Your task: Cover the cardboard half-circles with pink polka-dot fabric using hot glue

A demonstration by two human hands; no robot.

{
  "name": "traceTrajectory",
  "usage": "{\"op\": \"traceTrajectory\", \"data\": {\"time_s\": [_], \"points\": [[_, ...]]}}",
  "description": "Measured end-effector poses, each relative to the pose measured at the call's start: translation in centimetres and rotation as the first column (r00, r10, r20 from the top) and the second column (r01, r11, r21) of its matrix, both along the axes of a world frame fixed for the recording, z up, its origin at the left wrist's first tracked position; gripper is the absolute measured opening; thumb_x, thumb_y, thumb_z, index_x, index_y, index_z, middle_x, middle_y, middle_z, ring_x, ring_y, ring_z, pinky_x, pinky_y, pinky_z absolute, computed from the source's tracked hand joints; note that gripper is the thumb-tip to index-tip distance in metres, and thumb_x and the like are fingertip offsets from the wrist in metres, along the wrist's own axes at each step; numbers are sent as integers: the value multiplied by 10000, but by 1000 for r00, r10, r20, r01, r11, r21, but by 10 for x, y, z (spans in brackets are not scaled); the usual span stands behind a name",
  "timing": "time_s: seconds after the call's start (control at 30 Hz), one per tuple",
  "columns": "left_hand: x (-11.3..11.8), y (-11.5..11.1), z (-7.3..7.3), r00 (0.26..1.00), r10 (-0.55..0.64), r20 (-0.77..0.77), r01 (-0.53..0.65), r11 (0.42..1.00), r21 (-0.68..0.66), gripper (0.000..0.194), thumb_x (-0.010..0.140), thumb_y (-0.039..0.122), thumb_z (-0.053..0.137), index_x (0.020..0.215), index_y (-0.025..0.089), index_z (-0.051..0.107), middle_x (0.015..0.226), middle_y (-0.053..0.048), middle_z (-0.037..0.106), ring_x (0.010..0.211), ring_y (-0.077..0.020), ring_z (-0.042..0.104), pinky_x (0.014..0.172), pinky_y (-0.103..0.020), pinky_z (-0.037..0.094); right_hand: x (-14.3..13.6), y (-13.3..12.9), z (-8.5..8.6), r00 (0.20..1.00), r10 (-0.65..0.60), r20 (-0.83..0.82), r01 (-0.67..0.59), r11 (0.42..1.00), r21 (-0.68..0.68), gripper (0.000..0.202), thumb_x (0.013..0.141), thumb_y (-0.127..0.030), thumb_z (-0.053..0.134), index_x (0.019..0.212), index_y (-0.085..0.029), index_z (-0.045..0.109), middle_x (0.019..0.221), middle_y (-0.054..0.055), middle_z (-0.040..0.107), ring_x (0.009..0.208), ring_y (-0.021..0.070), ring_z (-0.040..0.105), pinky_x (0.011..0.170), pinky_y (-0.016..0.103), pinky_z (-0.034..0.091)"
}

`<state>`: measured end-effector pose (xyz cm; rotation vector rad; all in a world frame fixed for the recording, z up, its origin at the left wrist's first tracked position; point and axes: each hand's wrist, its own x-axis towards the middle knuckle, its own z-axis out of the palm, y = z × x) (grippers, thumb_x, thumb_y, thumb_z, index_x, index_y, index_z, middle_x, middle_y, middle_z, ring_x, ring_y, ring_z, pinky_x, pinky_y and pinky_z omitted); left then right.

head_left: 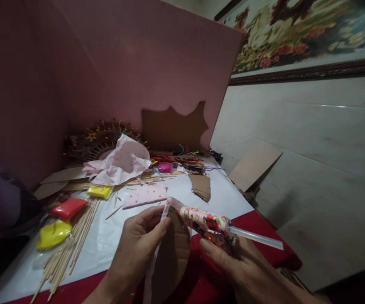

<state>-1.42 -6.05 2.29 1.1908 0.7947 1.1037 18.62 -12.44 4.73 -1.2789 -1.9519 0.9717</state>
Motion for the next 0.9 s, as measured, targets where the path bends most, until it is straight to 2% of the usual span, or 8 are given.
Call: {"op": "traceTrajectory", "data": {"time_s": [0.1,0.23,0.3,0.43,0.6,0.77,0.9], "points": [[0,1,0,1000,-3,-8,3,1000,-10,251,766,220,670,1012,251,708,974,-7,754,873,-158,691,740,-208,533,1,1,-5,1000,-13,-13,14,1000,10,412,936,-401,405,1302,-238,501,1314,37,545,1278,223,420,1105,417,282],[0,1,-1,1000,8,-8,-8,1000,-11,236,763,230,671,994,238,714,955,-18,758,861,-171,694,747,-234,538,10,-1,-9,991,116,60,-121,988,96,434,904,-390,474,1312,-246,494,1374,34,484,1283,247,411,1104,413,282],[0,1,-2,1000,25,-14,-25,1000,-4,211,762,225,671,966,239,721,948,-14,759,865,-169,693,752,-232,535,15,-3,-10,986,142,88,-152,980,127,443,892,-378,495,1318,-255,489,1397,37,454,1278,268,416,1090,418,308],[-1,1,-1,998,46,-52,-46,999,9,215,767,235,665,976,228,717,944,-21,760,856,-172,694,722,-230,537,15,-4,-11,991,116,67,-124,984,128,427,890,-410,486,1286,-253,529,1350,61,509,1251,284,449,1069,429,340],[-1,1,-1,998,17,-55,-16,1000,11,249,778,238,656,1022,229,705,956,-21,757,862,-172,692,729,-227,533,4,-1,-6,997,79,-7,-78,994,82,438,878,-451,491,1249,-228,560,1272,56,577,1268,262,424,1099,430,283],[-1,0,-1,1000,-8,-22,8,1000,2,224,778,244,659,995,240,715,958,-9,758,859,-163,691,755,-219,529,3,1,-4,997,69,39,-71,995,70,391,942,-353,398,1303,-247,504,1343,29,516,1267,229,429,1102,391,291],[-1,0,-1,998,35,-53,-33,999,23,238,777,244,659,1010,243,711,955,-10,758,854,-158,689,723,-206,530,15,-3,-10,982,140,126,-156,979,129,456,888,-331,509,1336,-259,470,1391,25,463,1277,261,417,1095,409,300]]}}
